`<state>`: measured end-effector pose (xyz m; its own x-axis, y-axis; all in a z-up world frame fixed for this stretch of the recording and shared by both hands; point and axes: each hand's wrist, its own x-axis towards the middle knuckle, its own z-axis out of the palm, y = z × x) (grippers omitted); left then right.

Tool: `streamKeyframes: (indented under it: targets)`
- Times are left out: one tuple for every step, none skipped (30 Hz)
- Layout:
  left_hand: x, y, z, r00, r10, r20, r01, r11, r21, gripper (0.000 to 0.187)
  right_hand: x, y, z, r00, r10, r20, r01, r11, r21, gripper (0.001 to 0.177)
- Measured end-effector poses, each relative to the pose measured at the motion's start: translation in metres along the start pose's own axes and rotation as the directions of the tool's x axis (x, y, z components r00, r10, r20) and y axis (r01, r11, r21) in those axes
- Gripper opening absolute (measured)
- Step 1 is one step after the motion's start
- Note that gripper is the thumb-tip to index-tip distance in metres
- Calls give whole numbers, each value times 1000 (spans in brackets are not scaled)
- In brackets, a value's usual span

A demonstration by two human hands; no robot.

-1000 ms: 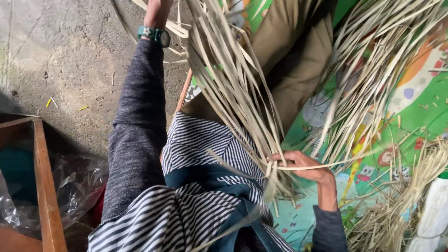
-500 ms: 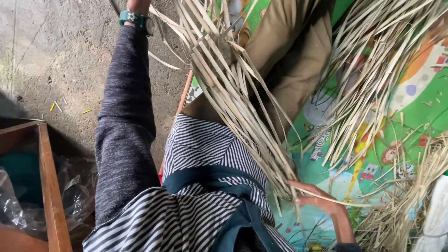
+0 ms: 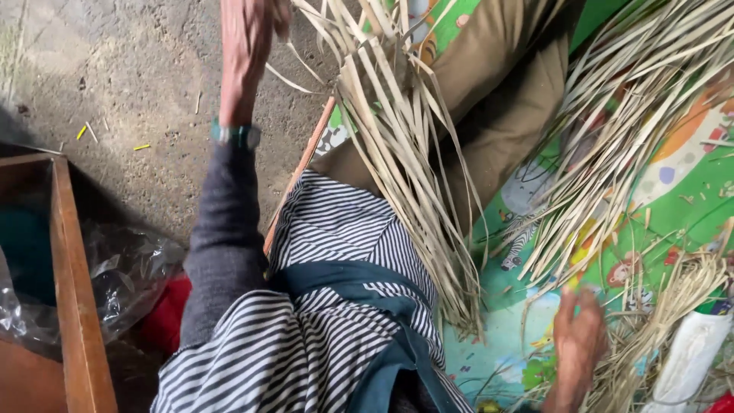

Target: Weaving thin natural fiber strips into a structured pattern to create a mat or basket base.

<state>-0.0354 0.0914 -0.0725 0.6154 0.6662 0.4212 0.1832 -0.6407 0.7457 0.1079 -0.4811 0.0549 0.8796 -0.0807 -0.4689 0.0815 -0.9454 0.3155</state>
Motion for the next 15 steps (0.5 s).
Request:
streamKeyframes:
  targets:
    - [-1,34,-19,948,-245,204,290,927,-237,50,-15,-42,-31,905,-273,-326,326,938,121,45]
    - [-3,68,-39,803,-385,454,568,725,-389,48,-39,-76,-63,641,-427,-637,631,767,120,38]
    - [-9,66,-43,808,-384,447,562,728,-392,48,-45,-109,-78,634,-429,-643,636,763,118,38]
    - [-16,64,-47,638,-379,670,725,587,-359,51,-52,-142,-92,612,-472,-635,727,651,217,37]
    - [-23,61,-52,427,-320,846,859,437,-268,55,-59,-175,-108,582,-515,-630,796,519,312,42]
    - [-27,62,-50,434,-322,841,856,439,-273,55,-56,-197,-107,575,-518,-633,801,513,308,42]
    - [-30,62,-47,402,-299,866,823,532,-199,61,-52,-221,-105,486,-555,-675,850,481,216,48]
    - [-33,63,-44,365,-280,888,776,618,-124,68,-49,-244,-104,391,-589,-707,887,445,120,64]
    - [-35,66,-39,371,-277,886,771,623,-128,68,-46,-262,-101,387,-586,-712,888,444,117,64]
    - [-37,69,-32,505,-242,828,722,644,-252,67,-43,-279,-98,513,-615,-599,810,578,100,67]
    - [-41,72,-25,624,-204,754,658,657,-367,67,-40,-296,-93,637,-611,-471,714,698,59,71]
    - [-43,71,-17,625,-201,755,657,658,-368,67,-43,-297,-87,637,-609,-473,712,699,59,71]
    - [-43,69,-8,698,-200,688,639,608,-471,55,-45,-300,-82,580,-594,-558,759,644,103,67]
    - [-43,68,1,763,-205,614,607,554,-570,45,-46,-304,-77,520,-568,-638,803,580,138,64]
    - [-38,75,3,763,-204,614,608,551,-572,45,-54,-299,-81,520,-568,-637,802,582,135,64]
